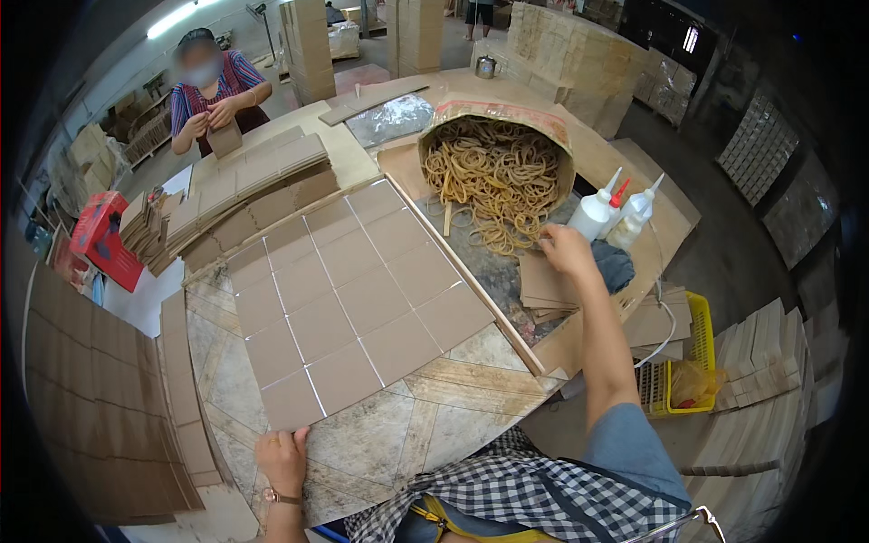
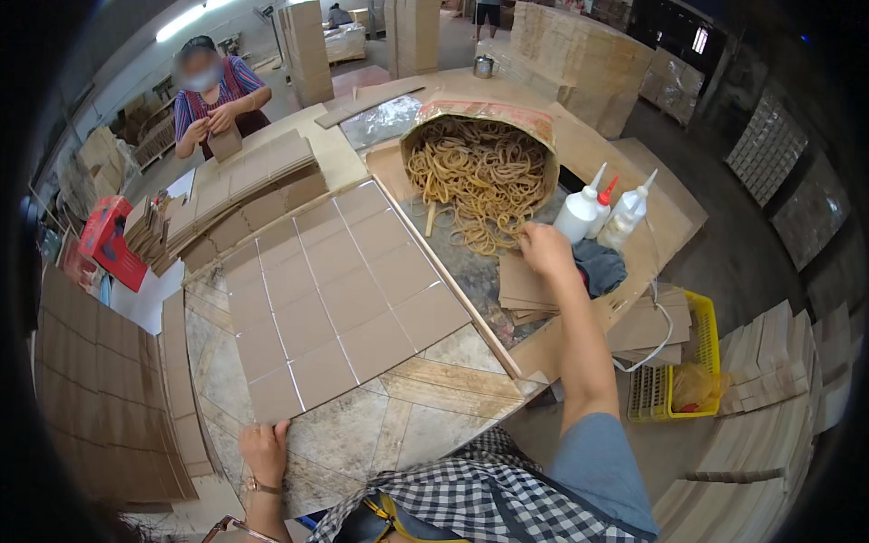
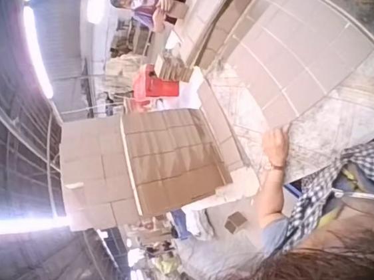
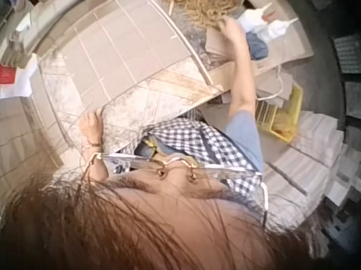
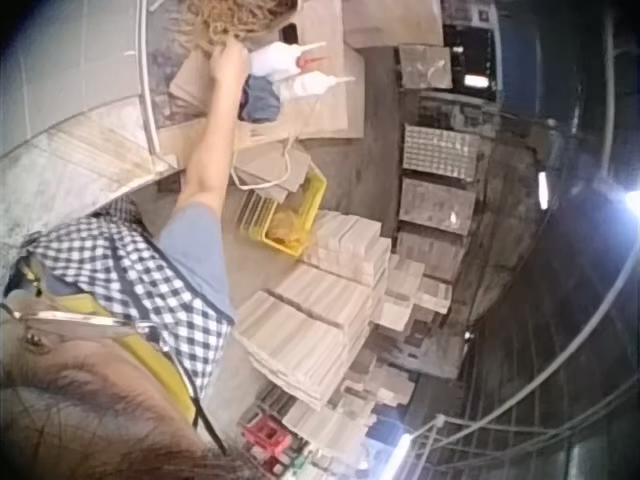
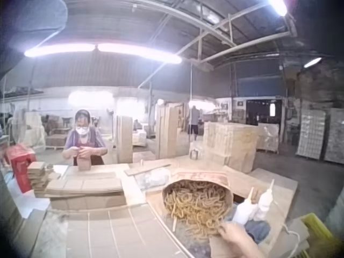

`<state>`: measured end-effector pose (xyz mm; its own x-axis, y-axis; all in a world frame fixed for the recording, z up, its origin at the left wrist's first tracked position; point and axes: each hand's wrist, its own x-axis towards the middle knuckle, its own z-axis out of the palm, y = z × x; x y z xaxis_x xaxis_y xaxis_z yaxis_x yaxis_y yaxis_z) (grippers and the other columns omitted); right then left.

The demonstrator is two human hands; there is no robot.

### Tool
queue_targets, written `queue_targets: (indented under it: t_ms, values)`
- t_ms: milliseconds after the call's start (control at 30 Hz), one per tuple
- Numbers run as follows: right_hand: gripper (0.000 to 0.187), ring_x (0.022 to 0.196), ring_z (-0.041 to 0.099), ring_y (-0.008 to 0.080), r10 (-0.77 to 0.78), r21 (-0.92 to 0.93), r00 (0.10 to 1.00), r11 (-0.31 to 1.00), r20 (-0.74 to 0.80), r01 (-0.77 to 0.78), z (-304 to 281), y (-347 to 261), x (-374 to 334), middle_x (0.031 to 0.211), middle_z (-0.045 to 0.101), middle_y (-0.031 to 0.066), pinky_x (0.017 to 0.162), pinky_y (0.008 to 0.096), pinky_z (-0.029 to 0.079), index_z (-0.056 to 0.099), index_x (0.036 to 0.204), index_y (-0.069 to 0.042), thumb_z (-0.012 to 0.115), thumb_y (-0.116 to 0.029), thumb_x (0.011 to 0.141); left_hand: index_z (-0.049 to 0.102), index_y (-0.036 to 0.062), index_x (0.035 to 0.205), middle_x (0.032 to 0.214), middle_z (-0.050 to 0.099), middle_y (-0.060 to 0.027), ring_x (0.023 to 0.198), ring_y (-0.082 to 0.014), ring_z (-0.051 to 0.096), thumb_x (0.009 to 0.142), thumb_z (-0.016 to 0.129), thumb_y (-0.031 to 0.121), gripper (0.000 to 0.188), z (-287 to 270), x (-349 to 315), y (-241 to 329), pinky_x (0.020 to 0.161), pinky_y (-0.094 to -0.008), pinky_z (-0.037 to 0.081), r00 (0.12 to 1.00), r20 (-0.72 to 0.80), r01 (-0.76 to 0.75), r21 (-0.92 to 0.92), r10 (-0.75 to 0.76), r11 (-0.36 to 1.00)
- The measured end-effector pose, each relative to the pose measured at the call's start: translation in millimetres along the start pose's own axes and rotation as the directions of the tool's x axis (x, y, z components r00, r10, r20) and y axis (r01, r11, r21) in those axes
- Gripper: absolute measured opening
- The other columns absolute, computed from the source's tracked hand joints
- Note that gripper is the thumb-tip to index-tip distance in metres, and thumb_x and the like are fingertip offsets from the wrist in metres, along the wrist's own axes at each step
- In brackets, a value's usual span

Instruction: The recorder applies glue to a cardboard sheet, folds it into a small box shape, secures it with a rubber band, and places the finished units into a larger storage container.

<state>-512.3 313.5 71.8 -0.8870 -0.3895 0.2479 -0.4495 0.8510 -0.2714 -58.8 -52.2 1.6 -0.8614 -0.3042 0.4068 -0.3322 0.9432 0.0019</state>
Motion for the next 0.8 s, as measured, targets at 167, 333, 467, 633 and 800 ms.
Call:
queue_targets:
  t_ms: [167,333,467,633,800]
  values:
    - [0.083,0.122,0.045,0.0361,-0.213,-0.093,0.91,0.961,0.356,0.262,-29.8,-9.7,-18.8,0.13,0.051,0.0174,0.1,0.04,0.037,0.048,0.131,-0.008,0.081,-0.036,0.059,0.059,0.0028,0.081,0.059,0.055,-0.0072,0.048,-0.0252,0.048,0.09,0.06,0.026,0.025,12.0,-5.9,32.2,0.044,-0.0358,0.035,0.825,0.042,0.525,-0.427,-0.563,0.736]
    - [0.109,0.127,0.041,0.0358,-0.227,0.159,0.871,0.972,0.437,0.173,-12.5,5.6,-24.6,0.139,0.041,0.0204,0.106,0.0372,0.033,0.03,0.143,-0.008,0.087,-0.026,0.051,0.06,0.004,0.1,0.078,0.065,-0.0051,0.067,-0.023,0.061,0.094,0.056,0.026,0.023,-9.1,33.8,58.3,0.056,-0.0339,0.046,0.375,0.647,0.349,-0.762,-0.664,-0.545]
    - [0.1,0.125,0.044,0.0336,-0.243,0.155,0.853,0.969,0.462,0.192,-18.9,-0.1,-25.6,0.135,0.046,0.0211,0.103,0.035,0.036,0.033,0.141,-0.006,0.084,-0.022,0.056,0.056,0.0031,0.109,0.093,0.066,-0.0094,0.079,-0.0222,0.065,0.094,0.056,0.024,0.026,16.7,24.4,40.3,0.068,-0.0318,0.053,0.347,0.763,0.201,-0.629,-0.546,-0.751]
    - [0.051,0.1,0.061,0.0347,-0.395,0.182,0.888,0.915,0.236,0.359,-26.4,-7.8,-41.0,0.104,0.063,0.0211,0.085,0.0375,0.047,0.053,0.121,0.0,0.065,-0.011,0.073,0.055,0.0017,0.109,0.096,0.066,-0.0109,0.081,-0.0225,0.066,0.095,0.054,0.021,0.024,-3.2,-20.3,46.9,0.068,-0.0338,0.056,0.463,0.683,0.151,-0.688,-0.565,-0.709]
    - [0.028,0.071,0.062,0.0349,-0.581,-0.185,0.754,0.813,-0.307,0.552,-27.7,-42.7,-64.9,0.086,0.064,0.0165,0.062,0.0361,0.05,0.06,0.101,-0.002,0.058,0.008,0.074,0.057,-0.0012,0.11,0.096,0.067,-0.0146,0.082,-0.0244,0.068,0.095,0.052,0.019,0.025,-49.8,-104.5,62.7,0.064,-0.0336,0.059,0.325,0.672,0.1,-0.724,-0.666,-0.682]
